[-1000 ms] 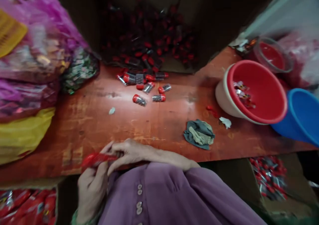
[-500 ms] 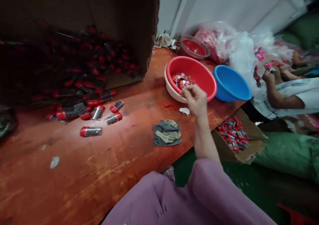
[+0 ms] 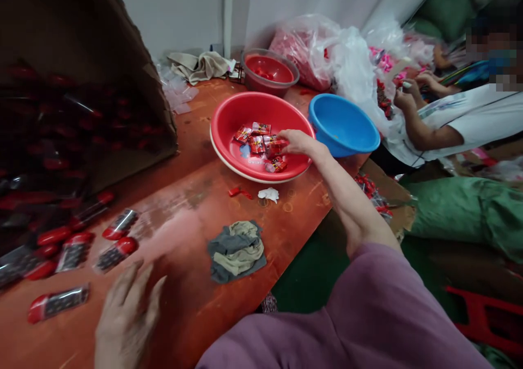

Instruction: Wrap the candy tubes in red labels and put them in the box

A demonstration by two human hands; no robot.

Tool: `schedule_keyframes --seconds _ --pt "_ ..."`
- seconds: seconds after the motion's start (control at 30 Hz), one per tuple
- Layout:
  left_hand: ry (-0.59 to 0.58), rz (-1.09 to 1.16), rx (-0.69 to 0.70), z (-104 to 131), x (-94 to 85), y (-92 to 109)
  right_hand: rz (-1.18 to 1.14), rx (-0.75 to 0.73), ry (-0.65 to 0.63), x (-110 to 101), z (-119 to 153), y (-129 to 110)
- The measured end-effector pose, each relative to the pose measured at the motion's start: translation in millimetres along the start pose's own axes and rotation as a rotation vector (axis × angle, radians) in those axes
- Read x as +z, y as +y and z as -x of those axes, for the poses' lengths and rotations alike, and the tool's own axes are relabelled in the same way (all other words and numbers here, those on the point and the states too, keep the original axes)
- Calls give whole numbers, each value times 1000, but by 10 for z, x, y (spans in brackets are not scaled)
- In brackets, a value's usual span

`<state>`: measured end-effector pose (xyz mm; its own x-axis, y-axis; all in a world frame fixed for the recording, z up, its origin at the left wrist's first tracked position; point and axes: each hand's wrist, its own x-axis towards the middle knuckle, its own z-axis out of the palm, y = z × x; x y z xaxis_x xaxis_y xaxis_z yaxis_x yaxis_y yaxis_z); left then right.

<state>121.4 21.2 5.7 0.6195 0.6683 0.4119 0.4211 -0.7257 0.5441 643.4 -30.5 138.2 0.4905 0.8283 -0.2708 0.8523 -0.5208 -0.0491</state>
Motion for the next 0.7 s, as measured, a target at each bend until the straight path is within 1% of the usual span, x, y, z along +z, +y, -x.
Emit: schedule_keyframes --seconds 0.03,0.1,0.2,0.27,0.33,0.43,0.47,0.5,0.6,0.63,0.7 --pt "-5 -54 42 -71 92 35 51 -10 -53 16 -54 -28" --pt "-35 -122 118 -169 215 91 141 -10 -139 63 -149 -74" --pt "-81 -134 176 -228 299 120 226 -14 -171 145 -223 -90" --pt "-108 -137 184 -238 321 114 240 -48 -159 179 -214 -75" --pt "-140 -128 184 -239 333 105 258 -60 -118 176 -163 -60" --pt "-181 -113 184 -226 358 102 292 -12 14 112 -52 -55" --pt "-184 -109 176 -216 371 104 280 -5 23 88 -18 -55" --pt "-184 -105 161 -204 386 108 249 -18 -4 71 10 -56" --pt "-174 -86 90 -160 434 126 89 -120 -164 98 45 -49" --pt "-174 -77 66 -148 448 134 35 -149 -186 134 42 -45" --pt "-180 -61 34 -135 468 149 -55 -172 -175 228 17 -37"
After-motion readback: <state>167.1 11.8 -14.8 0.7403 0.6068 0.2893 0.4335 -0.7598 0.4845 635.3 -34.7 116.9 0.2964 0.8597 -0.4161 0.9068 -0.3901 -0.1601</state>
